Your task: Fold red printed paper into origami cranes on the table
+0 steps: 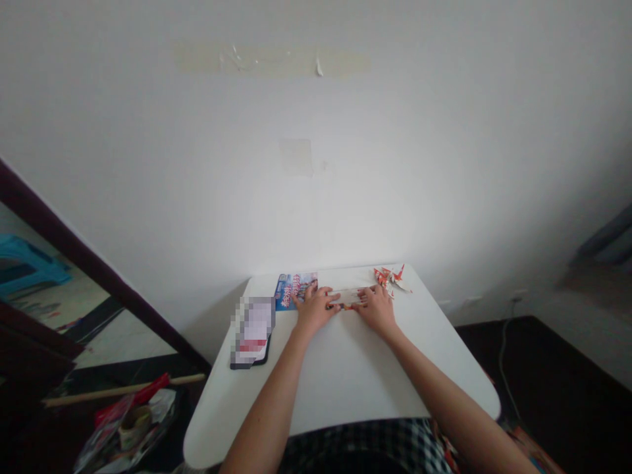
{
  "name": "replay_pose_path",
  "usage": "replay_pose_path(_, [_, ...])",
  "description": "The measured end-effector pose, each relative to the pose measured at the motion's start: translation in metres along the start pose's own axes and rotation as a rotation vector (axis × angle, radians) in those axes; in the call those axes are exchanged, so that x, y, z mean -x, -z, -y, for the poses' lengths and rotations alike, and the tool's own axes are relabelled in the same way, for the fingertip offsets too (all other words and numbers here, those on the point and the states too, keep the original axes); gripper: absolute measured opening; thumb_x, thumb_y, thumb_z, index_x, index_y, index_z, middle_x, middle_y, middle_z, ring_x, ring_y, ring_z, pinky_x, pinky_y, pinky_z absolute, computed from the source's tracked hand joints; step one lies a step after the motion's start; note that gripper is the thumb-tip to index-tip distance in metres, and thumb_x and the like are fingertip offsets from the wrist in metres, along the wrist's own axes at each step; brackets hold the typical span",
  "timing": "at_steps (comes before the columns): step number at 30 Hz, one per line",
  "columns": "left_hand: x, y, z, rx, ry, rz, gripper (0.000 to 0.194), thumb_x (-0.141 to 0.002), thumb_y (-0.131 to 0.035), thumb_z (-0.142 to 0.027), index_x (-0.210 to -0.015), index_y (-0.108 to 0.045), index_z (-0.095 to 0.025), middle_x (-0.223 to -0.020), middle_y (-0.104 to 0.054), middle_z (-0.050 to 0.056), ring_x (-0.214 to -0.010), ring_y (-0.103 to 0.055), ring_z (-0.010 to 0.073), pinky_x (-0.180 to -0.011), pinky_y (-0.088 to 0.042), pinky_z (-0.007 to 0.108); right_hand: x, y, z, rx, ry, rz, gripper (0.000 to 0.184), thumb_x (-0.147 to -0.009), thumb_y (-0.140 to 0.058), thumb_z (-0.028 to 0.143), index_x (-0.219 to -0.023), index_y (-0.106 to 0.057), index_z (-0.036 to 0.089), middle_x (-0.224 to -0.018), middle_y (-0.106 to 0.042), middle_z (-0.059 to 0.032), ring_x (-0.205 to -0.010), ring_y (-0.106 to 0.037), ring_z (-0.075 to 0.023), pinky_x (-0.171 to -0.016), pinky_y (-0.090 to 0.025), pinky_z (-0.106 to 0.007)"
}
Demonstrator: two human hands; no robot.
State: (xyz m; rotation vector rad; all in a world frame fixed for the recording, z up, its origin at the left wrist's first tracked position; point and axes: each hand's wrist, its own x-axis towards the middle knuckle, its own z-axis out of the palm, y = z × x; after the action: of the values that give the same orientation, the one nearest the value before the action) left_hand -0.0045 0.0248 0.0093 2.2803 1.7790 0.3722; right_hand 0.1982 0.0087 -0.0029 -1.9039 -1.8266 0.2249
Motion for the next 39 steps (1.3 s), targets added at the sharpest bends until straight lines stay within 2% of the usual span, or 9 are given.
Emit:
replay_pose_path(5, [0.003, 0.010, 0.004, -0.040, -0.027, 0.119, 0.041, -0.096, -0.047, -0.055, -0.137, -0.056, -0.056, -0.161, -0.044, -0.008, -0.154, -0.019, 0.0395, -0.113, -0.008, 0.084, -0.005, 0.000, -0.007, -0.025, 0.012, 0.042, 0.028, -0.085, -0.072, 0.030, -0.112, -0.072, 0.024, -0.123, -0.060, -0.0090, -0.124, -0.050, -0.0276, -0.103, -0.041, -0.038])
replay_pose_path(11, [0.001, 0.013, 0.011, -0.045, -0.040, 0.209, 0.048, -0.098, -0.043, -0.045, -0.143, -0.045, -0.060, -0.165, -0.036, -0.011, -0.156, -0.014, 0.0402, -0.111, -0.008, 0.085, -0.010, -0.002, -0.019, -0.048, 0.047, 0.078, 0.034, -0.084, -0.066, 0.016, -0.116, -0.072, 0.027, -0.127, -0.060, -0.0060, -0.123, -0.050, -0.0250, -0.103, -0.039, -0.035])
replay_pose_path(15, [0.000, 0.010, 0.015, -0.025, -0.039, 0.191, 0.050, -0.096, -0.046, -0.040, -0.141, -0.045, -0.064, -0.164, -0.037, -0.013, -0.156, -0.015, 0.0404, -0.109, -0.006, 0.087, -0.015, -0.005, -0.028, -0.079, 0.076, 0.085, 0.042, -0.082, -0.060, 0.007, -0.116, -0.074, 0.028, -0.125, -0.063, -0.0051, -0.118, -0.053, -0.0231, -0.101, -0.041, -0.033])
replay_pose_path(21, [0.000, 0.009, 0.017, -0.008, -0.045, 0.169, 0.050, -0.095, -0.048, -0.041, -0.140, -0.047, -0.063, -0.163, -0.039, -0.013, -0.155, -0.016, 0.0409, -0.111, -0.010, 0.085, -0.021, -0.007, -0.036, -0.123, 0.110, 0.093, 0.049, -0.082, -0.053, 0.003, -0.114, -0.077, 0.030, -0.124, -0.066, -0.0037, -0.116, -0.056, -0.0213, -0.102, -0.042, -0.032])
replay_pose_path(27, [0.000, 0.006, 0.019, -0.024, -0.048, 0.150, 0.049, -0.096, -0.048, -0.043, -0.141, -0.047, -0.062, -0.162, -0.041, -0.012, -0.156, -0.017, 0.0397, -0.113, -0.010, 0.084, -0.027, -0.007, -0.042, -0.181, 0.146, 0.112, 0.048, -0.075, -0.051, 0.000, -0.105, -0.079, 0.026, -0.121, -0.069, -0.0040, -0.114, -0.060, -0.0203, -0.100, -0.045, -0.032])
replay_pose_path(39, [0.003, 0.005, 0.017, -0.019, -0.057, 0.126, 0.047, -0.097, -0.045, -0.045, -0.141, -0.048, -0.060, -0.163, -0.040, -0.012, -0.156, -0.015, 0.0388, -0.113, -0.008, 0.083, -0.029, -0.005, -0.050, -0.321, 0.197, 0.111, 0.053, -0.065, -0.044, 0.000, -0.096, -0.080, 0.022, -0.117, -0.073, -0.0058, -0.114, -0.063, -0.0197, -0.106, -0.045, -0.034])
